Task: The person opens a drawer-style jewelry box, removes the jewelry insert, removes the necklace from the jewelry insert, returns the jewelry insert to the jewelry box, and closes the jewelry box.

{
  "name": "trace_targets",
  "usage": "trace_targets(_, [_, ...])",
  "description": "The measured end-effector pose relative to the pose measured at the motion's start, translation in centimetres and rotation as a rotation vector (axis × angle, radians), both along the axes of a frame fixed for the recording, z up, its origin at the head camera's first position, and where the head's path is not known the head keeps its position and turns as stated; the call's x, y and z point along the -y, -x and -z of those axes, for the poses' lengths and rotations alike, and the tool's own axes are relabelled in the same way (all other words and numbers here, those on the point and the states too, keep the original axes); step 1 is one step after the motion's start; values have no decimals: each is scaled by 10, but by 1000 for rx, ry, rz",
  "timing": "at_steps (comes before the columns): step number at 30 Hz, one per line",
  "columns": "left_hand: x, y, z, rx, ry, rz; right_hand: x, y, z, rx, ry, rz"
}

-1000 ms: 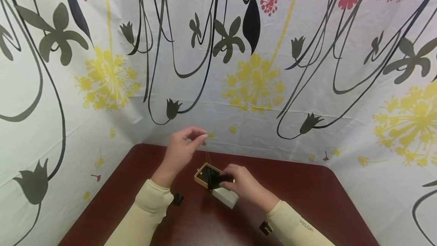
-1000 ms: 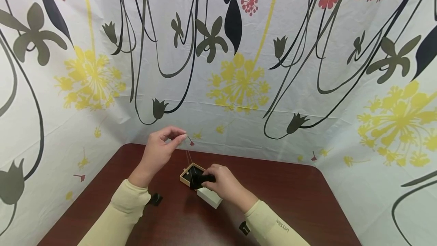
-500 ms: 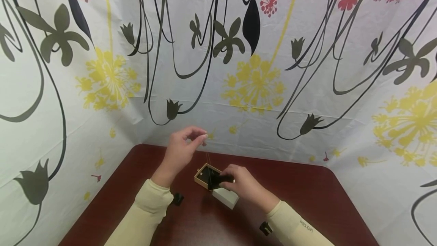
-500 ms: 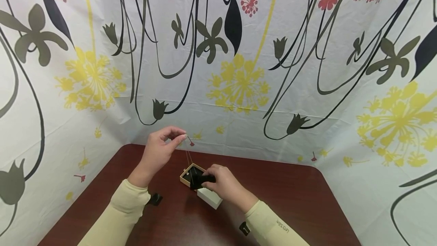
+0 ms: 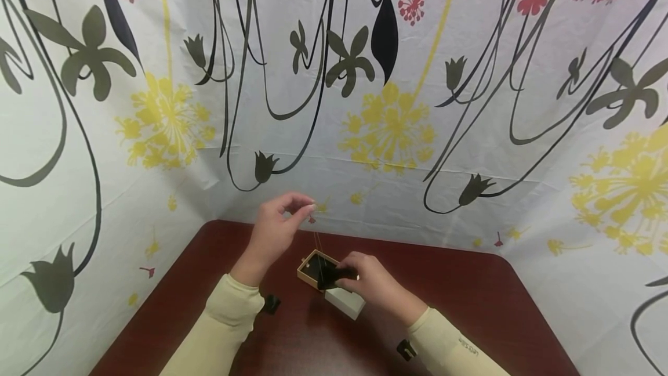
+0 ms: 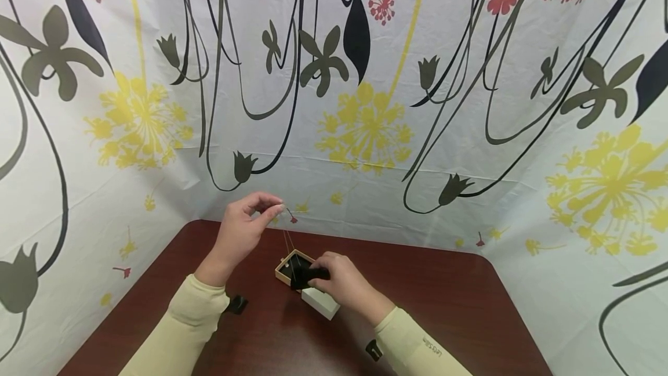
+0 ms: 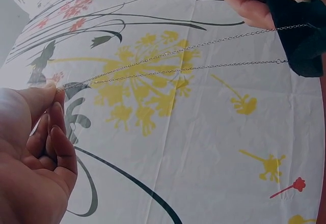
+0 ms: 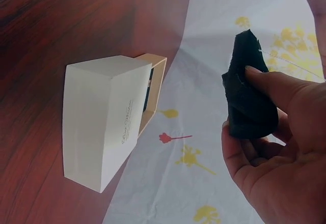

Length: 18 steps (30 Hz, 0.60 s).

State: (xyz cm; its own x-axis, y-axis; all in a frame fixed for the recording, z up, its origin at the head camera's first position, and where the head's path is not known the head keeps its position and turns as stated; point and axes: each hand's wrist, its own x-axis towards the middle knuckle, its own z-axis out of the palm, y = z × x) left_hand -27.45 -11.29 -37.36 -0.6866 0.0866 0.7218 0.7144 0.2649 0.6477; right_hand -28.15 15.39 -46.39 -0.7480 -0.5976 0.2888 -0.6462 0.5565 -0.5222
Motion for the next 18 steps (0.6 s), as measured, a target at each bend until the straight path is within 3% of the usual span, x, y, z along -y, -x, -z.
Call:
trace_targets(8, [3, 0, -1, 0, -3, -46, -2, 1, 3, -6, -5, -1])
trace_targets(18, [5, 2, -1, 8, -39, -48, -3, 4, 3, 4, -8, 0])
